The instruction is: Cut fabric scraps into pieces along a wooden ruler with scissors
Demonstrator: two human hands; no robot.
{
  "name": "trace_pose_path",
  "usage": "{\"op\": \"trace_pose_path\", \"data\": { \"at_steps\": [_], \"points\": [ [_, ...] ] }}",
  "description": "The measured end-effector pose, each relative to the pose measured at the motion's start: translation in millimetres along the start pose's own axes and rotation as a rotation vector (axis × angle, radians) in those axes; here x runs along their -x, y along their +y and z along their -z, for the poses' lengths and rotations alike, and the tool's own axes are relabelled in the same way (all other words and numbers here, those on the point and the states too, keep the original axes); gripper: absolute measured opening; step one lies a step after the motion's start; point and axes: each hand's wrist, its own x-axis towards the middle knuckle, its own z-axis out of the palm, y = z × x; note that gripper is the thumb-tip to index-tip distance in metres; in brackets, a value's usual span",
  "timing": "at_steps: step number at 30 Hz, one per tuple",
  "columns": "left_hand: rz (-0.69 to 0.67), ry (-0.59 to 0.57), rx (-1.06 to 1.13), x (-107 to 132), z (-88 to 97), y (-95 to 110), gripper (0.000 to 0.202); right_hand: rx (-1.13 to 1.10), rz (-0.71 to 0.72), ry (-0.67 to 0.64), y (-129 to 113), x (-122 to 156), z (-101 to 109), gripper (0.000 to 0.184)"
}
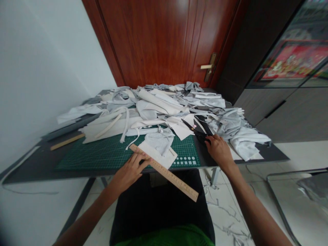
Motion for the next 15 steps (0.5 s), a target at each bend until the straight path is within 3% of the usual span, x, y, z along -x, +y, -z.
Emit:
{"op": "trace_pose_path", "data": {
  "at_steps": [4,11,15],
  "points": [
    [-0.007,0.026,0.006,-1.8,4.0,0.9,0.053,-0.019,-0.087,-0.099,5.8,-13.2,5.1,0.032],
    [-0.027,0.022,-0.049,-0.8,2.0,-0.6,0.052,0.194,-0.202,-0.452,-5.8,-47.4,45.0,0.044],
    [-0.019,0.024,-0.044,-0.3,1.2,-0.3,0.052,0.241,-0.215,-0.436,-5.4,-53.4,65.4,0.046]
  ]
}}
